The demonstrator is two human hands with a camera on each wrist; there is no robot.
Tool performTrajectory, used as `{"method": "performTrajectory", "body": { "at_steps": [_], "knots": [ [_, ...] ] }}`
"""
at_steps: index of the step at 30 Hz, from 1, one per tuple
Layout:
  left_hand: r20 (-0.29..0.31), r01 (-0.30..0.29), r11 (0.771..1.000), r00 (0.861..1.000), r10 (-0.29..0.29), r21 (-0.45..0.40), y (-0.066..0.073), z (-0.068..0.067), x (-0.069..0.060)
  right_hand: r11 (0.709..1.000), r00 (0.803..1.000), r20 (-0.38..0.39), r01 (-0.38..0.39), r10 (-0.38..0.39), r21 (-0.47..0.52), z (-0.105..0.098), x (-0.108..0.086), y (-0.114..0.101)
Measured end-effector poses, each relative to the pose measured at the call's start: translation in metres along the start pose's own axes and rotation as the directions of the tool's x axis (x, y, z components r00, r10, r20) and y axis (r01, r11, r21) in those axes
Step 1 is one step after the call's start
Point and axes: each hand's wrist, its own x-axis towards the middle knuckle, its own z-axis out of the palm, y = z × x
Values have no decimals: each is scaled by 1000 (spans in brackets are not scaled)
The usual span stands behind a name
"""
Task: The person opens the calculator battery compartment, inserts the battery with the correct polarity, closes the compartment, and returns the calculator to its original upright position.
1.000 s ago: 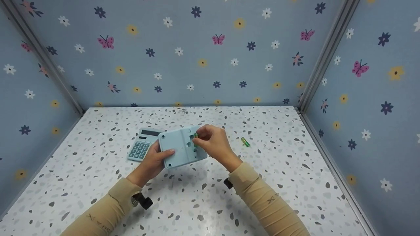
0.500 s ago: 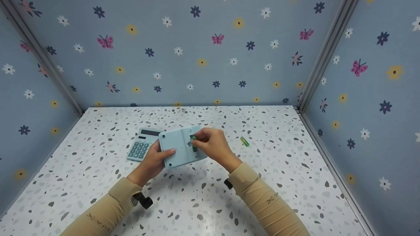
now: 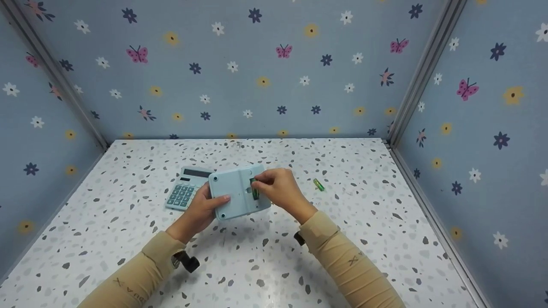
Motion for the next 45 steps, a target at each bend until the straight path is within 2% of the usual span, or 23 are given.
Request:
{"method": "performTrajectory", "body": {
  "at_steps": [7, 18, 25, 32, 45],
  "knots": [
    [18, -8, 1000, 1000, 8, 22, -1, 0, 0, 1000, 1000, -16, 2, -2, -22, 0, 0, 2],
    [23, -11, 997, 1000, 9, 76, 0, 4, 0, 989, 991, -6, -132, 133, 60, -2, 0, 2],
    [25, -40, 997, 999, 38, 70, -2, 6, 0, 974, 982, -17, -184, 188, 135, -4, 2, 2],
    [29, -51, 996, 998, 49, 75, -3, 6, 1, 967, 974, -17, -222, 226, 129, -6, 3, 3],
    [37, -33, 999, 999, 32, 39, -2, 7, -1, 944, 952, 23, -306, 305, 122, -7, 8, 5]
  ]
}}
